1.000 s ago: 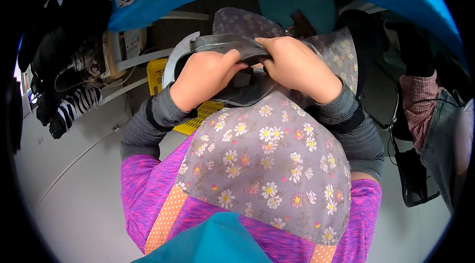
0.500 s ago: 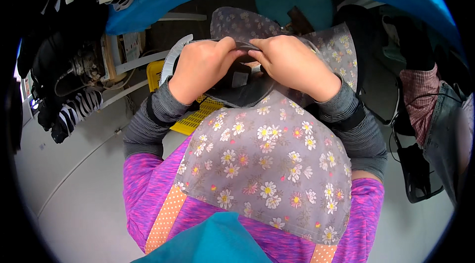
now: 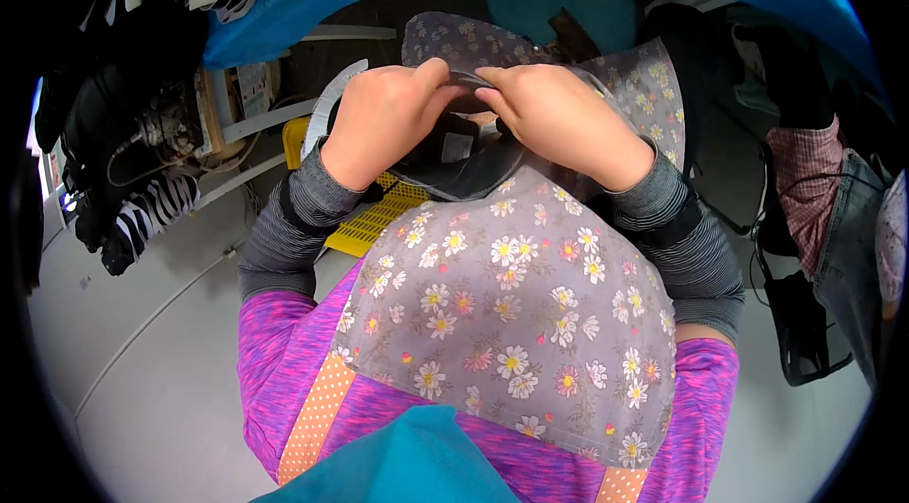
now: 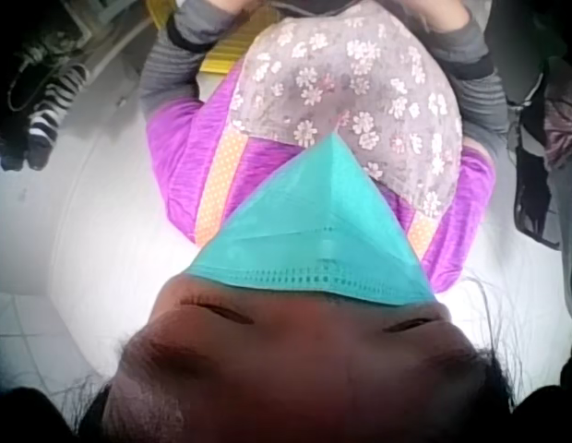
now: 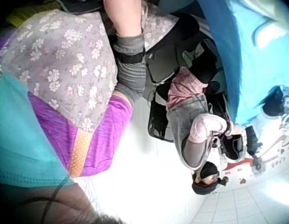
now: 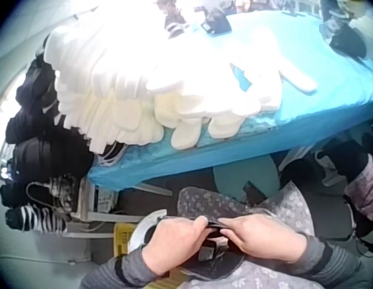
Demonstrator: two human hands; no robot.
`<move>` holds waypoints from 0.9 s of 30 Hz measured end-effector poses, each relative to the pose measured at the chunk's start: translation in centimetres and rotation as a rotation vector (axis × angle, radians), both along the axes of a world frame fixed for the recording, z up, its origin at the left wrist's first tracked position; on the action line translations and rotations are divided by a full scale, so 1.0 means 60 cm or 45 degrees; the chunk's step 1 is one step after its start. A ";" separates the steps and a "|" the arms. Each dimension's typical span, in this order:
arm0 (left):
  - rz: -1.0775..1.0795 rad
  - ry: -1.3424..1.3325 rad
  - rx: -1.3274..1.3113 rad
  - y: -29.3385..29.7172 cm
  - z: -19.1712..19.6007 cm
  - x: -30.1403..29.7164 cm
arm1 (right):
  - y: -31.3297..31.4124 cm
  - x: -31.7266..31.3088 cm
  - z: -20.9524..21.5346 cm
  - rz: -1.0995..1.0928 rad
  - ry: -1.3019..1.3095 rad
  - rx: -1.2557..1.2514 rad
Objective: The person inserts a white foam padding into the interior of a black boot and tucks the edges of the lining around it by hand.
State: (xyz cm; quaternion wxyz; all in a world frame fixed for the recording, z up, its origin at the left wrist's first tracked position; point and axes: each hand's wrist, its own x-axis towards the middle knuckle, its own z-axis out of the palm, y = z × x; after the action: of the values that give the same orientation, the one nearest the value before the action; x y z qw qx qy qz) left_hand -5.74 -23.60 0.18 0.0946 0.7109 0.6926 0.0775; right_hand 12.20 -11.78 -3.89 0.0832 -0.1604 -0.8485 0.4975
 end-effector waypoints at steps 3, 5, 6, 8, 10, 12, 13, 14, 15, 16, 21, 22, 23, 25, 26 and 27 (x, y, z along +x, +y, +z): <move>-0.010 0.007 0.023 -0.002 0.000 0.001 | 0.002 -0.002 -0.006 0.022 -0.004 0.039; -0.021 0.012 0.031 -0.002 0.000 0.002 | 0.003 -0.001 -0.007 0.013 0.002 0.059; -0.030 0.015 0.052 -0.002 0.001 0.002 | 0.003 -0.001 -0.008 0.007 0.008 0.080; -0.041 0.019 0.072 -0.001 0.000 0.002 | 0.003 -0.001 -0.005 0.004 0.018 0.061; -0.041 0.037 0.107 0.001 -0.002 0.002 | 0.006 -0.002 0.003 0.007 0.029 0.041; -0.043 0.037 0.138 -0.001 -0.005 -0.002 | 0.008 -0.006 0.016 0.053 0.050 0.075; -0.046 0.035 0.171 -0.002 -0.007 -0.002 | 0.007 -0.007 0.015 0.050 0.050 0.073; -0.049 0.036 0.169 -0.005 -0.008 -0.001 | 0.007 -0.008 0.014 0.055 0.031 0.039; -0.023 0.043 0.168 -0.006 -0.011 -0.001 | 0.008 -0.009 0.011 0.060 0.014 0.006; 0.003 0.050 0.167 -0.006 -0.011 -0.001 | 0.007 -0.010 0.006 0.058 0.016 0.007; 0.040 0.050 0.177 -0.008 -0.004 -0.006 | 0.009 -0.012 0.015 0.123 -0.105 -0.230; 0.035 0.020 0.177 -0.007 -0.003 -0.006 | 0.008 -0.011 0.010 0.125 -0.104 -0.229; 0.037 0.021 0.178 -0.009 -0.005 -0.006 | 0.006 -0.009 0.001 0.119 -0.047 -0.181; -0.030 -0.038 0.256 -0.011 -0.011 -0.009 | 0.004 -0.010 -0.007 0.112 0.011 -0.131; -0.030 -0.038 0.258 -0.011 -0.009 -0.009 | 0.003 -0.011 -0.008 0.062 0.136 -0.095; -0.026 -0.011 0.263 -0.011 -0.004 -0.007 | 0.001 -0.012 -0.008 0.014 0.262 -0.061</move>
State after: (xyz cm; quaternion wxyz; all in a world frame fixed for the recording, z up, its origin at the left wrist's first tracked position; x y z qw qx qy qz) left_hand -6.18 -24.26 -0.05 0.0246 0.7236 0.6732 0.1506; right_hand 11.48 -11.71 -4.36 0.1631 -0.1058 -0.8242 0.5319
